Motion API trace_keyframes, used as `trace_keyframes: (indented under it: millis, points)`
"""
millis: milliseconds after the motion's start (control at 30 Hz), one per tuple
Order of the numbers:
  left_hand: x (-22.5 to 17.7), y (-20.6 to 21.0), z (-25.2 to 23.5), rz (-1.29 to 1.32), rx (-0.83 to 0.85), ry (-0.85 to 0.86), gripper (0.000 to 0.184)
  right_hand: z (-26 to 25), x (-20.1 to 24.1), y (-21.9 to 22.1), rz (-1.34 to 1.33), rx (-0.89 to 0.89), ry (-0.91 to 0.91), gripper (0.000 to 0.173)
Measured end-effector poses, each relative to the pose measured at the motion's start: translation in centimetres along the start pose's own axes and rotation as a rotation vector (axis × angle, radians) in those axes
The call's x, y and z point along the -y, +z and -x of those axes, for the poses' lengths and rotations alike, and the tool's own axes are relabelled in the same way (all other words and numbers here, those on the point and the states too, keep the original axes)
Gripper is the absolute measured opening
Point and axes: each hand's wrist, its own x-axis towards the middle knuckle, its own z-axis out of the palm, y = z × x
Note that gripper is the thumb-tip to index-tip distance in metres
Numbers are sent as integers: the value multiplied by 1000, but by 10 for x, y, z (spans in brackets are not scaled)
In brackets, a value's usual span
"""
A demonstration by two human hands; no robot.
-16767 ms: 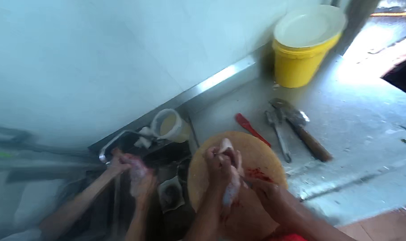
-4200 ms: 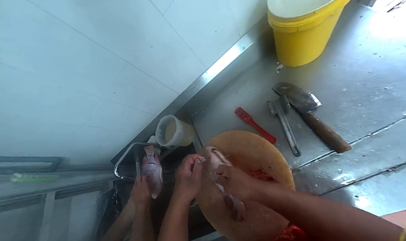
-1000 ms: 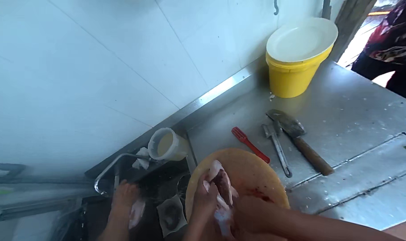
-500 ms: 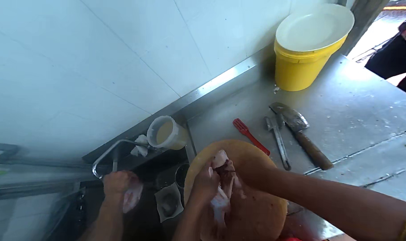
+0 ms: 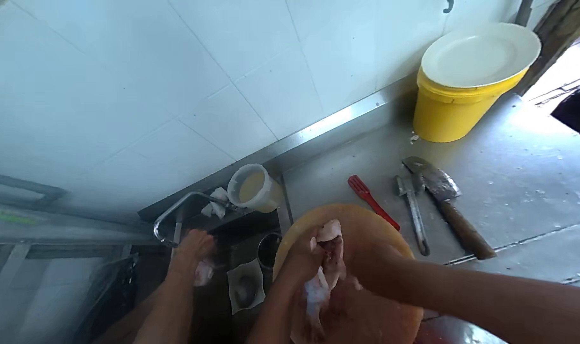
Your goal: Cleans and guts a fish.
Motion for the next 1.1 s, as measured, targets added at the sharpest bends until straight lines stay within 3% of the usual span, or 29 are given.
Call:
trace_keyframes:
  millis: [100, 267, 400, 533, 667, 733, 867, 1000, 1100]
  points:
    - [0, -4, 1, 14, 9, 13, 51, -14, -17, -25, 59, -93, 104, 21]
    - [5, -5, -3, 45, 9, 20, 48, -13, 22, -12, 49, 2, -40, 25]
    - [4, -12, 0, 85, -3, 20, 42, -29, -6, -31, 38, -179, 93, 21]
    - [7, -11, 0, 117, -8, 8, 43, -3, 44, -18, 33, 8, 0, 25]
    - [7, -12, -1, 88, -21, 22, 42, -35, 3, -25, 18, -184, 92, 22]
    - [8, -15, -1, 120, -39, 37, 38, -27, 9, -36, 32, -140, 163, 22]
    - [6, -11, -2, 157, -11, 0, 42, -11, 50, -23, 33, 8, 62, 27]
    - [5, -14, 1, 160, -18, 4, 39, -33, 10, -29, 47, -174, 116, 22]
    - [6, -14, 1, 182, -13, 17, 40, -15, 30, -29, 1, -99, 137, 23]
